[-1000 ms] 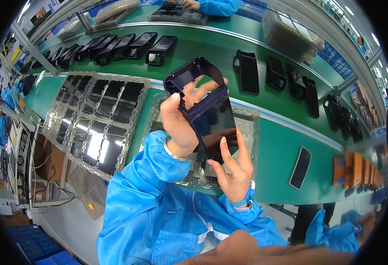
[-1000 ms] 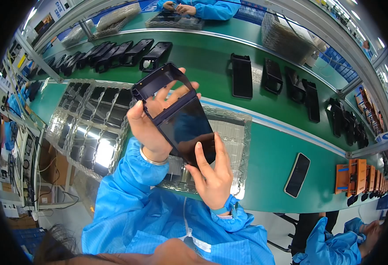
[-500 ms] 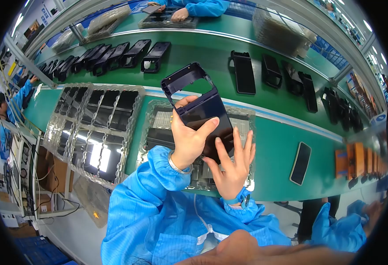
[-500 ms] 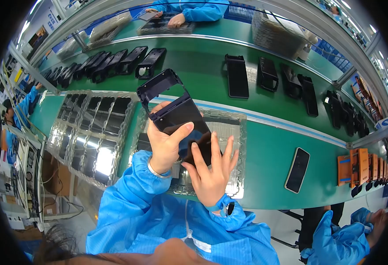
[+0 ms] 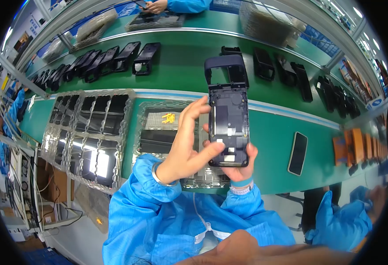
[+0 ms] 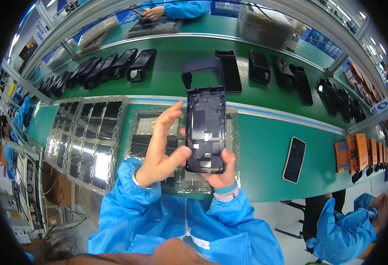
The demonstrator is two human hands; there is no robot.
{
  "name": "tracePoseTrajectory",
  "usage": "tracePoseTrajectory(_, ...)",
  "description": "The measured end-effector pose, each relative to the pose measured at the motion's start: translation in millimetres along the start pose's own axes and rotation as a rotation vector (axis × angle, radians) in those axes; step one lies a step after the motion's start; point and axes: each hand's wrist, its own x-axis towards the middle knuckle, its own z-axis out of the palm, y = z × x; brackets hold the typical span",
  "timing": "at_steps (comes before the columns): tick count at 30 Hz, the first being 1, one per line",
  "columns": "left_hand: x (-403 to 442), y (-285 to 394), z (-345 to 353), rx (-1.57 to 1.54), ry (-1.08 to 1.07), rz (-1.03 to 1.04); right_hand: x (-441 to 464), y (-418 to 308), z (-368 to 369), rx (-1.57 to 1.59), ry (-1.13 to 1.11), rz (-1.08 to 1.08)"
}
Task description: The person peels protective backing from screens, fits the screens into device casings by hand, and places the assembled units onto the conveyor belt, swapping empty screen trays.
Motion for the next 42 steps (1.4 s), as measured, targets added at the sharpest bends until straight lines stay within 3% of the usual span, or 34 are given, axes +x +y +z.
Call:
tracePoseTrajectory(1, -0.5, 8.0, 1.0, 0.207, -0.068, 0.039, 2.2, 3.6, -15.1, 0.065, -0.068, 0.001)
tracePoseTrajectory(4, -7.7, 2.1, 17.3, 0.355, -0.071, 0.019, -3.7, 10.9, -24.0, 0.227, 0.02, -0.01)
tracePoseTrajectory(9, -7.2, 5.2, 23.8, 0.412, 0.068, -0.015, -1.6, 10.8, -19.9, 0.091, 0.062, -0.046)
tracePoseTrajectory(11, -20.1, -0.8, 23.4, 0.455, 0.077, 0.155, -1.5, 8.6, -26.2, -0.082, 0.002, -0.057)
tracePoseTrajectory(14, -27.1, 5.2, 27.5, 0.326, 0.028, 0.25, -1.3, 11.8, -9.2, -0.358, 0.146, -0.302)
tracePoseTrajectory(16, -34.9, 3.1, 30.1, 0.356, -0.003, 0.129, 0.3, 15.3, -16.8, -0.541, 0.2, -0.418)
tracePoseTrajectory(19, -38.4, -21.6, 27.3, 0.15, 0.059, -0.086, 7.6, 13.8, -18.0, -0.674, 0.232, -0.503)
tracePoseTrajectory(21, -31.3, -29.4, 23.8, -0.36, 0.189, -0.427, 11.8, 12.9, -9.5, -0.714, 0.288, -0.544)
tracePoseTrajectory(22, -24.5, -33.2, 18.4, -0.581, 0.238, -0.553, 13.2, 6.0, -12.4, -0.793, 0.312, -0.314)
tracePoseTrajectory(24, -20.6, -53.0, 17.5, -0.674, 0.243, -0.684, 10.6, -10.8, -21.7, -0.929, 0.359, 0.161)
tracePoseTrajectory(26, -13.5, -73.5, 17.3, -0.747, 0.249, -0.814, 21.6, -6.5, -34.2, -0.962, 0.275, 0.032)
tracePoseTrajectory(29, 13.7, -109.9, 11.8, -0.738, 0.302, -0.836, 32.5, 5.9, -56.2, -0.955, 0.187, -0.003)
tracePoseTrajectory(32, 58.5, -142.1, 10.8, -0.675, 0.479, -0.812, 41.7, 27.2, -32.7, -1.692, -0.04, 0.086)
tracePoseTrajectory(34, 83.5, -184.7, 5.9, -0.641, 0.427, -0.756, 54.1, 54.0, -34.6, -1.827, -0.379, -0.134)
tracePoseTrajectory(35, 96.0, -205.1, -0.9, -0.67, 0.388, -0.748, 60.1, 67.9, -32.4, -1.842, -0.396, -0.292)
tracePoseTrajectory(36, 109.3, -223.5, -7.5, -0.698, 0.346, -0.739, 67.0, 74.7, -29.7, -1.902, -0.43, -0.27)
tracePoseTrajectory(40, 128.9, -202.4, -26.8, -0.598, 0.325, -0.865, 86.6, 90.4, -27.5, -2.109, -0.551, -0.212)
tracePoseTrajectory(42, 126.2, -170.6, -39.3, -0.508, 0.223, -0.797, 93.8, 94.0, -24.9, -2.192, -0.634, -0.187)
